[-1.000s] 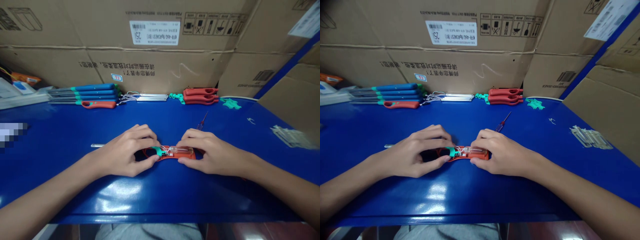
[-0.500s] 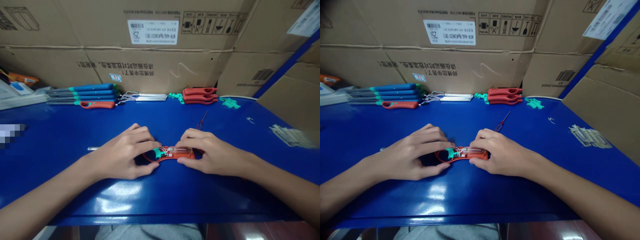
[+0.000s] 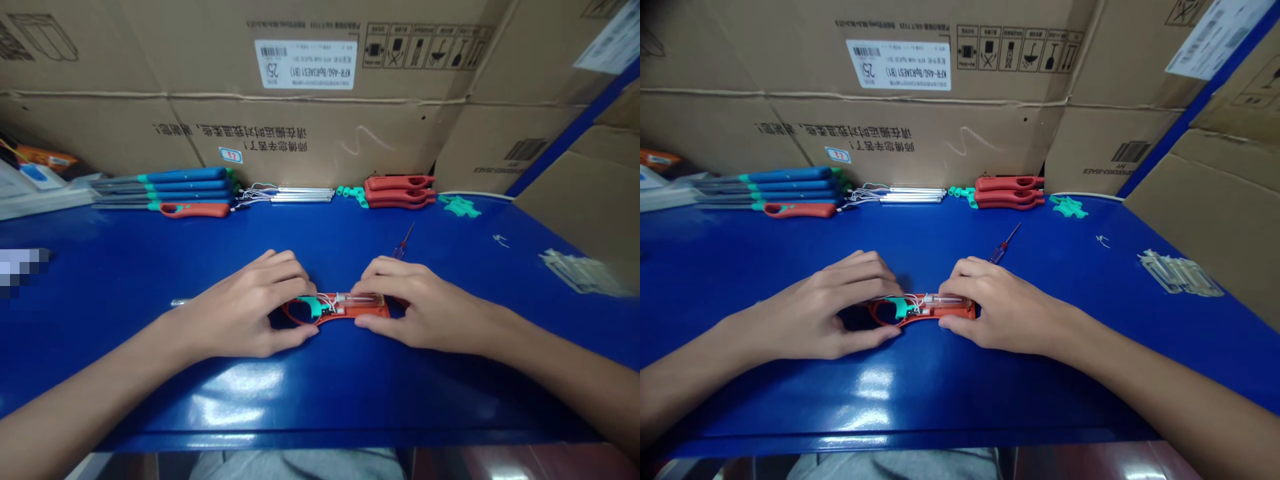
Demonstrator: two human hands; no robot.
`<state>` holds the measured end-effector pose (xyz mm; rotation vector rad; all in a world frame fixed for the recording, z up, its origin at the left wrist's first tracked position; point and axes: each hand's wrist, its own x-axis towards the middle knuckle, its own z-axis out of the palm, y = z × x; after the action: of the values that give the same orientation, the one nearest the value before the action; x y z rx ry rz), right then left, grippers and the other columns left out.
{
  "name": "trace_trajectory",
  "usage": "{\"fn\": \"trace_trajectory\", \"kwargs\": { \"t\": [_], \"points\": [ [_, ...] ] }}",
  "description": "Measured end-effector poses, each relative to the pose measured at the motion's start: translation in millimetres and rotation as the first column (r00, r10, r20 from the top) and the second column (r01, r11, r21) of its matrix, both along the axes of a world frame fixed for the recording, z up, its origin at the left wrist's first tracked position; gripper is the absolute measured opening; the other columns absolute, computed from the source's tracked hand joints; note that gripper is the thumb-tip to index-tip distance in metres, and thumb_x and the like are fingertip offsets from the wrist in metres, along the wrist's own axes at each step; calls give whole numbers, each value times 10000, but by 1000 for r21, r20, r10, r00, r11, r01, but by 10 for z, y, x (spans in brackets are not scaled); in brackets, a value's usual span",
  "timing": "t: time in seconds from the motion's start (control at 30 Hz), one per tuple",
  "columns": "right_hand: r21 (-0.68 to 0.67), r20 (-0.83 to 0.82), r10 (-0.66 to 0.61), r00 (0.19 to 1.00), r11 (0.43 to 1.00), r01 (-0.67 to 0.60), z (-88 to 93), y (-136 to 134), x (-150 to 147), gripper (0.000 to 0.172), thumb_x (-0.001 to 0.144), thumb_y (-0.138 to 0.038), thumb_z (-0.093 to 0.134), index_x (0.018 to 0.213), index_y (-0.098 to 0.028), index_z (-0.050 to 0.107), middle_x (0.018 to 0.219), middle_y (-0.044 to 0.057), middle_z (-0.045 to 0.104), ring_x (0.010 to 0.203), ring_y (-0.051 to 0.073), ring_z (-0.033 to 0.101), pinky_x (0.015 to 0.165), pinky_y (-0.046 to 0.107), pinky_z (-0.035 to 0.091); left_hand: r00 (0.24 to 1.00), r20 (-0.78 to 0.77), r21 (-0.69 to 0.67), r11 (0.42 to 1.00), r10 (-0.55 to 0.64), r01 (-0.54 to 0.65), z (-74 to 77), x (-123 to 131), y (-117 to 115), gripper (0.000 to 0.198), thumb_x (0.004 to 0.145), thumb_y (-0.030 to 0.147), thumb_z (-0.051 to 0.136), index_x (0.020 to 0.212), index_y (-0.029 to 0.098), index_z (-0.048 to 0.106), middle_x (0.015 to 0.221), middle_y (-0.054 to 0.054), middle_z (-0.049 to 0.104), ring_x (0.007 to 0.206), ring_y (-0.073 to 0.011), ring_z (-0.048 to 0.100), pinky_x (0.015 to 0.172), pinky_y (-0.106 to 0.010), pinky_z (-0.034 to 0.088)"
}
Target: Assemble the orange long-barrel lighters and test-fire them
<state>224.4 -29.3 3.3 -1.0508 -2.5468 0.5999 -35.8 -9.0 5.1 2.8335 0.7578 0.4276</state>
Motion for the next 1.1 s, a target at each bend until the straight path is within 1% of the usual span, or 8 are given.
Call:
{"fn": "trace_trajectory", "kwargs": {
  "t": [0.13, 0.2, 0.33, 0.53, 0.63, 0.8, 0.93, 1.1],
  "points": [
    [0, 1, -8, 1000, 1000, 8, -5, -7, 5, 168, 866, -243, 653, 1020, -187, 692, 989, 55, 631, 892, 167, 588, 801, 298, 483, 998, -41, 31, 998, 49, -48, 15, 1, 11, 309, 840, 459, 641, 943, 168, 652, 921, -65, 637, 856, -208, 535, 818, -386, 415],
    [-2, 0, -9, 1000, 1000, 9, -7, -10, 8, 171, 865, -246, 653, 1021, -189, 693, 991, 55, 630, 892, 167, 590, 800, 297, 484, 997, -50, 29, 998, 57, -55, 15, 1, 13, 325, 836, 479, 639, 936, 170, 648, 917, -62, 635, 851, -206, 530, 822, -393, 408],
    [1, -5, -8, 1000, 1000, 8, -14, -8, 14, 174, 870, -254, 645, 1024, -188, 695, 992, 55, 629, 889, 165, 592, 792, 294, 486, 997, -46, -18, 998, 61, -62, 3, 4, 9, 286, 838, 443, 645, 947, 179, 642, 922, -54, 636, 858, -200, 538, 844, -399, 402],
    [17, -8, -5, 1000, 1000, 5, -29, -11, 13, 167, 865, -251, 649, 1014, -195, 697, 980, 56, 631, 890, 173, 593, 785, 299, 488, 996, -25, -76, 994, 83, -85, -3, 3, -5, 254, 841, 431, 646, 912, 186, 650, 899, -40, 638, 838, -190, 548, 850, -391, 399],
    [9, -9, -6, 1000, 1000, 6, -31, -14, 8, 168, 872, -255, 641, 1018, -192, 695, 986, 55, 627, 892, 169, 589, 791, 297, 486, 994, -54, -109, 989, 94, -99, 11, 8, -15, 232, 849, 400, 633, 956, 195, 645, 937, -42, 635, 863, -196, 551, 856, -389, 393],
    [1, -3, -10, 1000, 1000, 10, -20, -16, 2, 167, 874, -256, 639, 1014, -186, 697, 986, 57, 621, 891, 170, 586, 792, 299, 483, 990, -104, -167, 980, 91, -108, 45, 30, -38, 248, 871, 368, 586, 1071, 225, 615, 1021, -38, 620, 888, -191, 563, 851, -369, 387],
    [7, -11, -8, 1000, 1000, 8, -12, -12, -3, 151, 876, -246, 635, 1003, -197, 699, 970, 52, 626, 878, 166, 591, 782, 292, 484, 992, -113, -167, 983, 63, -81, 67, 47, -52, 261, 871, 316, 572, 1122, 246, 597, 1028, -29, 621, 892, -184, 562, 839, -353, 378],
    [5, -15, -4, 1000, 1000, 4, -13, -10, -6, 158, 873, -251, 642, 1011, -198, 698, 978, 56, 629, 881, 170, 586, 784, 300, 486, 990, -113, -163, 981, 85, -103, 49, 62, -60, 246, 875, 345, 563, 1089, 228, 598, 1021, -42, 613, 897, -194, 557, 863, -382, 388]
  ]
}}
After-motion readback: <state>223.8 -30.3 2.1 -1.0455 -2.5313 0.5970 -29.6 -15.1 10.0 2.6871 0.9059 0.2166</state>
